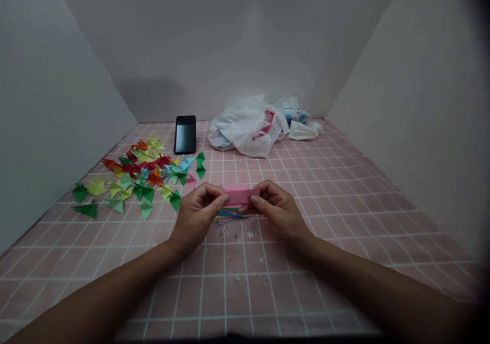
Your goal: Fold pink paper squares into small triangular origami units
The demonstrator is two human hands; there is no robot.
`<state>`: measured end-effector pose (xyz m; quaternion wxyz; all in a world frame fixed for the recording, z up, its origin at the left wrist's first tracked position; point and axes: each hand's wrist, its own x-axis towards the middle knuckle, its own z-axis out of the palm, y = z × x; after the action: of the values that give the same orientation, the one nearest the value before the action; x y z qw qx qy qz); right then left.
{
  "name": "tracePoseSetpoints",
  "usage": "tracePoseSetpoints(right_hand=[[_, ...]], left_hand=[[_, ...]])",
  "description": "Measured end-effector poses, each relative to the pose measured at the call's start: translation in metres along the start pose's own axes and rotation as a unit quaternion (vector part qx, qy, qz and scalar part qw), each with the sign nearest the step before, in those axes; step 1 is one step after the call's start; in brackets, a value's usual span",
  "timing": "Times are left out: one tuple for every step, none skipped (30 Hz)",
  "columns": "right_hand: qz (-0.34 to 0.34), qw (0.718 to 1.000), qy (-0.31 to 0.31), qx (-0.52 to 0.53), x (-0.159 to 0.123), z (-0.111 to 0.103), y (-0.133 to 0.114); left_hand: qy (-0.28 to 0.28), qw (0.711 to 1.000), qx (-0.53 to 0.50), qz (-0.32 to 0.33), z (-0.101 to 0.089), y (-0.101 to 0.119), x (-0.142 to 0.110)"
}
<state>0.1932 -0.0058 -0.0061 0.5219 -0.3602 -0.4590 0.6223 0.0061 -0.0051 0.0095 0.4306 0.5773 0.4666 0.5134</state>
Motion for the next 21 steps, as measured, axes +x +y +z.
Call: tracePoseSetpoints(right_hand=[[0.001, 1.0, -0.001, -0.002, -0.0002, 0.0, -0.0001], [0.003, 1.0, -0.001, -0.006, -0.0003, -0.0001, -0.0001], [0.006, 1.0, -0.004, -0.011, -0.0003, -0.0004, 0.0001], [0.008, 1.0, -0.007, -0.015, -0.0002, -0.0007, 0.0004], [0.009, 1.0, -0.01, -0.018, 0.0001, -0.0011, 0.0009], [0.008, 1.0, -0.013, -0.018, 0.0004, -0.0015, 0.0015], [0.007, 1.0, -0.016, -0.017, 0.0009, -0.0019, 0.0022], [0.007, 1.0, -0.017, -0.015, 0.0013, -0.0022, 0.003], [0.008, 1.0, -0.017, -0.014, 0.0017, -0.0025, 0.0037], [0.009, 1.0, -0.016, -0.012, 0.0021, -0.0027, 0.0043], [0.011, 1.0, -0.015, -0.009, 0.0024, -0.0029, 0.0049], [0.012, 1.0, -0.014, -0.005, 0.0025, -0.003, 0.0052], [0.014, 1.0, -0.013, -0.002, 0.0025, -0.003, 0.0053], [0.014, 1.0, -0.012, 0.001, 0.0024, -0.003, 0.0052], [0.014, 1.0, -0.013, 0.003, 0.0022, -0.003, 0.005], [0.013, 1.0, -0.012, 0.002, 0.0019, -0.003, 0.0047], [0.01, 1.0, -0.011, -0.002, 0.0016, -0.003, 0.0043], [0.007, 1.0, -0.009, -0.009, 0.0013, -0.003, 0.0041], [0.005, 1.0, -0.006, -0.014, 0.0011, -0.003, 0.0041], [0.004, 1.0, -0.002, -0.019, 0.001, -0.003, 0.0042], [0.004, 1.0, 0.0, -0.022, 0.001, -0.003, 0.0044]], left_hand=[[0.004, 1.0, 0.003, -0.002, 0.0, 0.0005, -0.0001], [0.006, 1.0, 0.008, -0.003, -0.0001, 0.0011, -0.0002], [0.009, 1.0, 0.013, -0.001, -0.0002, 0.0016, -0.0003], [0.01, 1.0, 0.02, 0.004, -0.0003, 0.002, -0.0005], [0.011, 0.999, 0.028, 0.01, -0.0004, 0.0024, -0.0005], [0.012, 0.999, 0.036, 0.017, -0.0006, 0.0028, -0.0006], [0.013, 0.999, 0.043, 0.025, -0.0007, 0.003, -0.0006], [0.014, 0.998, 0.05, 0.03, -0.0008, 0.0032, -0.0005], [0.015, 0.998, 0.056, 0.034, -0.0009, 0.0034, -0.0005], [0.016, 0.997, 0.06, 0.038, -0.0011, 0.0035, -0.0005], [0.016, 0.997, 0.064, 0.043, -0.0012, 0.0035, -0.0005], [0.017, 0.996, 0.07, 0.05, -0.0015, 0.0034, -0.0006], [0.017, 0.995, 0.078, 0.058, -0.0017, 0.0032, -0.0008], [0.016, 0.993, 0.089, 0.071, -0.0021, 0.0028, -0.001], [0.015, 0.991, 0.102, 0.085, -0.0024, 0.0024, -0.0013], [0.015, 0.988, 0.115, 0.1, -0.0028, 0.0019, -0.0016], [0.015, 0.985, 0.128, 0.114, -0.0031, 0.0014, -0.0018], [0.015, 0.982, 0.14, 0.126, -0.0033, 0.001, -0.002], [0.015, 0.979, 0.149, 0.135, -0.0035, 0.0008, -0.0021], [0.015, 0.977, 0.157, 0.142, -0.0035, 0.0007, -0.0022], [0.014, 0.976, 0.162, 0.144, -0.0035, 0.0009, -0.0022]])
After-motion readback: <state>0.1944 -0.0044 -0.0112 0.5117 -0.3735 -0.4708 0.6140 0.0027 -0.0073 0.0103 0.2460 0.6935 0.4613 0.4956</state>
